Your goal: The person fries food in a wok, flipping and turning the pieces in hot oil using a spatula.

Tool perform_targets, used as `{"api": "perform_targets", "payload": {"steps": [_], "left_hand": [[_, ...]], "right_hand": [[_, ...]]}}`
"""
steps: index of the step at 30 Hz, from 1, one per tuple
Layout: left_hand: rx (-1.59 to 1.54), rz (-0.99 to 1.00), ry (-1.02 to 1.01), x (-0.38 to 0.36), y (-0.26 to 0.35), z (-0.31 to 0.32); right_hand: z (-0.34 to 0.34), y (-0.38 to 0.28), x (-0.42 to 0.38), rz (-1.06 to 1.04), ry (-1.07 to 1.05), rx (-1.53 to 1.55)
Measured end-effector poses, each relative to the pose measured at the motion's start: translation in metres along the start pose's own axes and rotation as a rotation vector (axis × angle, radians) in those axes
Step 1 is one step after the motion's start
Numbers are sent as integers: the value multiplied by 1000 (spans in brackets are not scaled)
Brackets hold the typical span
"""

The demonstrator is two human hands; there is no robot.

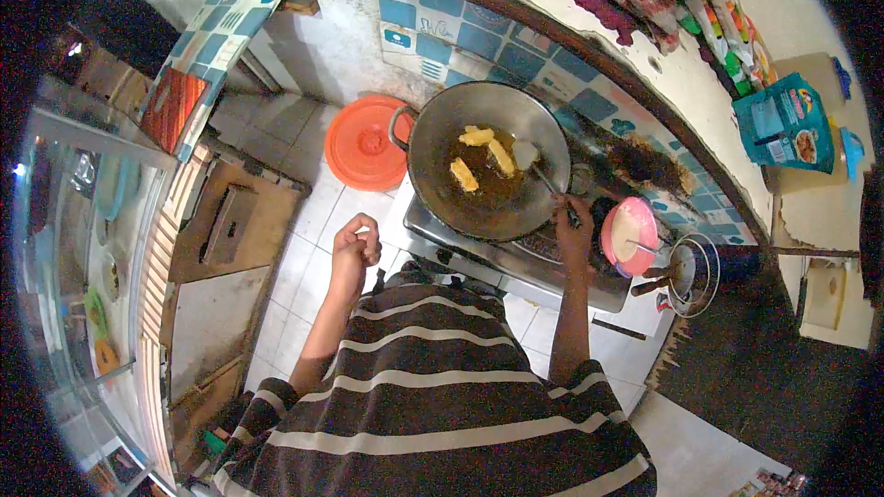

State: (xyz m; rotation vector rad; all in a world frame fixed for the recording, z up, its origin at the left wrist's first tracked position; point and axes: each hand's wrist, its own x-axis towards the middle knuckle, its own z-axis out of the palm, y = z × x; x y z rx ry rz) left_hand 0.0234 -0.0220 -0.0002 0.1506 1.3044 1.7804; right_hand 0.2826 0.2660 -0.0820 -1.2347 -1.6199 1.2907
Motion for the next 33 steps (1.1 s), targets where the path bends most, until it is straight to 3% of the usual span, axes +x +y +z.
{"api": "perform_targets", "payload": {"steps": [5, 12, 21, 24, 27, 30, 33], "left_hand": [[10, -21, 2, -2, -1, 2], [23, -19, 1, -9, -8, 0], [-18, -30, -8, -11, -8, 0], [-5, -29, -2, -11, -8, -1], [8, -13, -8, -10, -9, -3], [-8, 0, -12, -11, -9, -3], [-19, 7, -15, -11, -6, -2]], "right_hand": [[3, 16, -7, -108, -31, -155], [7, 6, -10, 73, -26, 128], [7, -20, -25, 162, -41, 108], [11, -16, -20, 25, -29, 113], [12, -38, -28, 43, -135, -197], [23, -47, -31, -167, -46, -341], [25, -62, -33, -189, -98, -393]]}}
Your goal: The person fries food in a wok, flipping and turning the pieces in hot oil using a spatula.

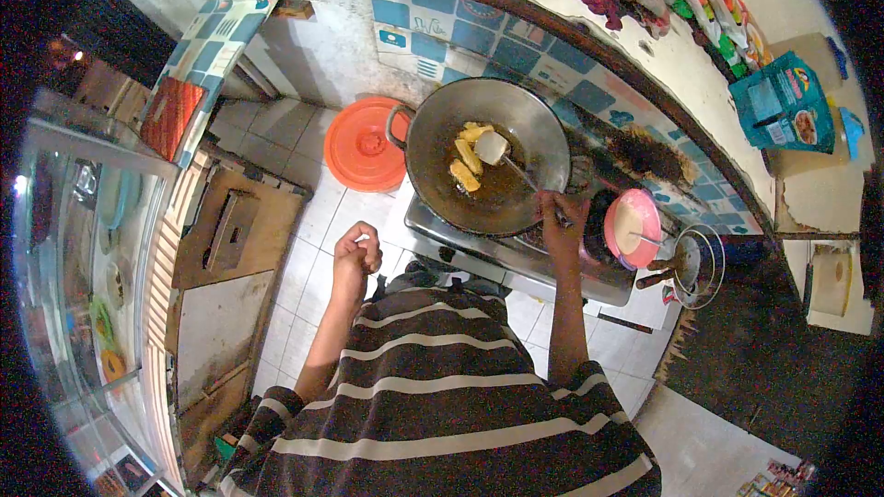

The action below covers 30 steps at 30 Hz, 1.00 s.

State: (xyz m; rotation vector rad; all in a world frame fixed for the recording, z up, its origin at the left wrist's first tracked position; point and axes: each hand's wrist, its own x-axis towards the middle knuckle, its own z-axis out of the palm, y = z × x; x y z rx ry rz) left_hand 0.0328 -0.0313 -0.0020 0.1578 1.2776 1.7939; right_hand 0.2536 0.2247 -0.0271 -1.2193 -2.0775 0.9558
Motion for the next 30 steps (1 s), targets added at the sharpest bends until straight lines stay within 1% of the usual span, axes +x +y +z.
{"api": "perform_targets", "payload": {"steps": [2, 3, 6, 9, 12, 13, 14, 18, 21, 24, 27, 30], "left_hand": [[-1, 5, -6, 0, 1, -1], [-2, 7, -11, 0, 0, -1], [-5, 22, -23, 2, -3, -4], [-2, 34, -17, 1, -2, -2], [-3, 16, 7, 2, 0, -2], [-5, 7, 17, 2, 0, -3], [9, 32, -16, 1, 1, -3], [-9, 15, 4, 0, 4, -3], [10, 40, 6, 0, 3, -4], [27, 56, 1, 1, 3, -5], [11, 57, 7, 2, 2, -5], [13, 43, 28, 2, 3, -5]], "right_hand": [[7, 15, 0, -97, 43, -134], [9, 12, 0, -145, 64, -201], [10, -2, -6, -202, 72, -216], [14, -15, -11, 1, 20, -2], [15, 4, -3, -151, 18, -4], [17, 11, -5, -145, 16, -16], [19, 18, -5, -142, 15, -26], [19, -11, -3, -209, 19, -47], [21, -10, 1, -204, -3, 59], [21, -27, 6, -222, -50, -54], [21, -52, 8, -263, -69, -86], [27, -43, 10, -288, -59, -38]]}}
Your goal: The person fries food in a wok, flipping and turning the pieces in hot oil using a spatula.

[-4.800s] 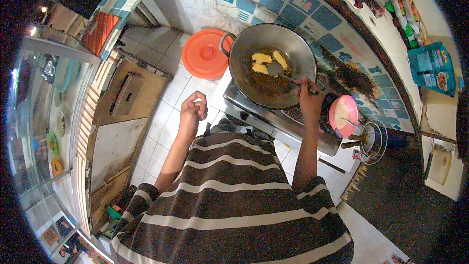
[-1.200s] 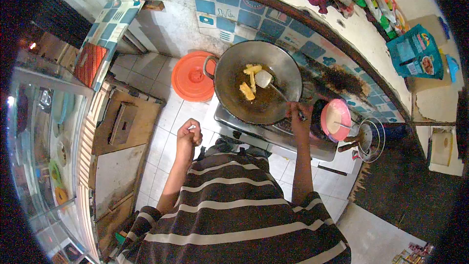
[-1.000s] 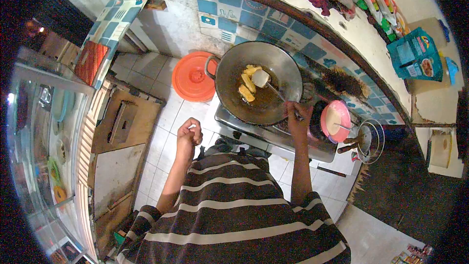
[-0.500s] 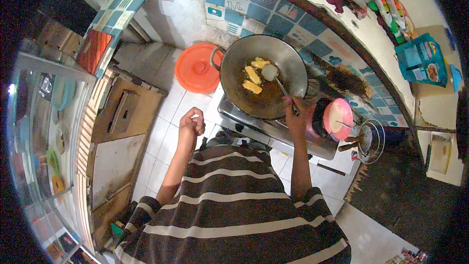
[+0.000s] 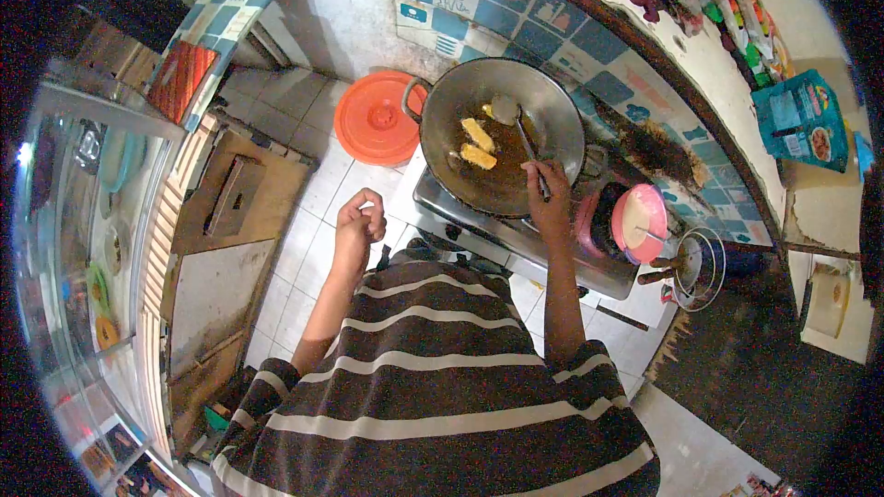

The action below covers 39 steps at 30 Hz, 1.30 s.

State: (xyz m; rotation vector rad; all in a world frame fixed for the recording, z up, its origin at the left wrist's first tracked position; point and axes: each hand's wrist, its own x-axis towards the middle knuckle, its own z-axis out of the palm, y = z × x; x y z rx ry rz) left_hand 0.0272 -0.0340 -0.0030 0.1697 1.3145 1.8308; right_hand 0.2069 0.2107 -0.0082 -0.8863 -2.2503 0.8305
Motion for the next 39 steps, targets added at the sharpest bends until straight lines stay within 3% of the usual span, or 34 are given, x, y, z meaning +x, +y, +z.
{"api": "perform_targets", "payload": {"steps": [3, 12, 17, 25, 29, 33, 36, 39], "left_hand": [[4, 3, 4, -1, 1, 1], [23, 7, 24, -2, 2, 3], [28, 8, 6, -1, -1, 0], [70, -24, -39, -1, -1, 6], [39, -9, -35, 0, -2, 8], [20, -31, -18, 0, -1, 10], [34, -32, -27, -1, -1, 6], [67, -30, -21, -1, -3, 2]], "right_hand": [[4, 4, -1, -50, 39, 16], [17, 47, -17, 255, 37, 533], [17, 83, -29, 310, 88, 493], [-10, 50, -39, 368, 48, 212], [-7, 58, -44, 389, 39, 508], [-11, 60, -49, 172, -17, 311], [-20, 46, -48, -137, 54, -191], [-25, 33, -54, -160, 29, -110]]}}
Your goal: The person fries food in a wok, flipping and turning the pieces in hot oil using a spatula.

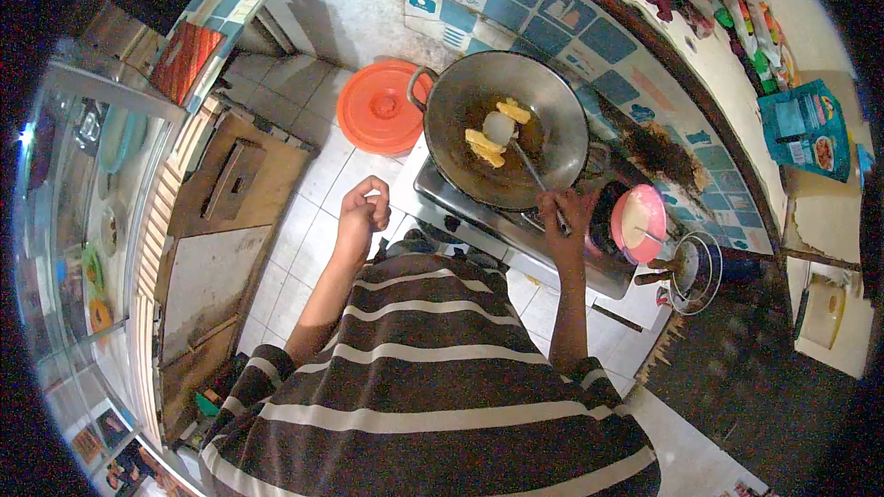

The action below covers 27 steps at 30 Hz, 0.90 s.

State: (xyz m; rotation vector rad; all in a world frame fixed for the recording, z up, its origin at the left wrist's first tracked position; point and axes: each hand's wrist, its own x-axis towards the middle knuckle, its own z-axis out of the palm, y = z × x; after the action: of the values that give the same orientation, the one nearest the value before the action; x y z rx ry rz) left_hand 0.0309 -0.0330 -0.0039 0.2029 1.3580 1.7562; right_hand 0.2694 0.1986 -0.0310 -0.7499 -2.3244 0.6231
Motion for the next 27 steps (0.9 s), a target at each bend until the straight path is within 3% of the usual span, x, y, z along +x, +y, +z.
{"api": "perform_targets", "payload": {"steps": [2, 4, 7, 9, 15, 20, 27], "left_hand": [[26, 22, -6, -2, -2, -1], [24, -10, 14, -2, 0, -1], [-51, -20, 26, -4, 1, -1], [-77, -18, 35, -5, 0, -2], [-67, -10, 28, -1, -8, -8], [-94, 56, -10, -5, -7, -2], [-88, -15, 47, -9, -6, 3]], "right_hand": [[-2, -13, -1, 154, -84, 218], [1, -11, -4, 169, -107, 261], [4, -14, -3, 20, -72, 90], [-2, -31, 0, 121, -143, 152], [10, -13, -10, 31, -81, 3], [5, -21, -8, 89, -111, 71], [7, -16, -10, 71, -93, 42]]}}
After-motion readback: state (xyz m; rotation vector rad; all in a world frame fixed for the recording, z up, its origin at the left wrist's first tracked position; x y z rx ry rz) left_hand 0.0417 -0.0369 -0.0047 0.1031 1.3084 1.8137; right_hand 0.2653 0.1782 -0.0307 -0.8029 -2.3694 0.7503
